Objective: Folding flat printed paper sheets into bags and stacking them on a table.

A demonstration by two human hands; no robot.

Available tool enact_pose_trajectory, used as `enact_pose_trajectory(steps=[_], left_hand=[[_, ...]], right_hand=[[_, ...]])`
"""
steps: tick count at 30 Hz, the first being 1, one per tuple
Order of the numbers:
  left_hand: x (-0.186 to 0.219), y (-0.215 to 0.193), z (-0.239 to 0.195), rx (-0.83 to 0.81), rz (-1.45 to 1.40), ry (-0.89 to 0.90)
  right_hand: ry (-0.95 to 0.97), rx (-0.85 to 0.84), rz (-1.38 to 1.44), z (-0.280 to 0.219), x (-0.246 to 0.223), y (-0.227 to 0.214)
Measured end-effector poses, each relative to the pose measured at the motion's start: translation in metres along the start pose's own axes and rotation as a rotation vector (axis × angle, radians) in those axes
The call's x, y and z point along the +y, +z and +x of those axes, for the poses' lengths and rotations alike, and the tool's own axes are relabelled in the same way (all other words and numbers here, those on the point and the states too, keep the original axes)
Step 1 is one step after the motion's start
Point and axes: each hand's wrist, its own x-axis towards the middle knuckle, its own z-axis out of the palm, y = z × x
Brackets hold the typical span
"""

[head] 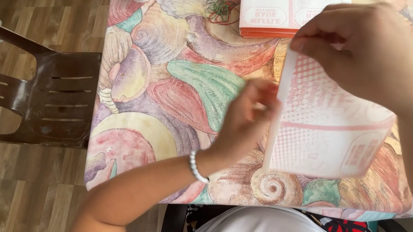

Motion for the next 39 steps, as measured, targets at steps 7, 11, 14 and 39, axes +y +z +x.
enact_pose_trajectory(steps=[7,11,14,39], left_hand=[[-0.042,-0.057,0.014,0.207,0.933,0.359],[-0.062,-0.049,0.005,0.064,1.382,0.432],[-0.054,-0.043,-0.004,0.0,1.471,0.321],[-0.035,-0.052,0.007,-0.055,1.521,0.073]], right_hand=[[0.251,-0.182,0.229,-0.006,0.073,0.135],[0.262,-0.086,0.304,-0.018,0.074,0.17],[0.215,-0.059,0.273,-0.018,0.061,0.16],[0.022,0.004,0.261,-0.025,0.064,0.163]])
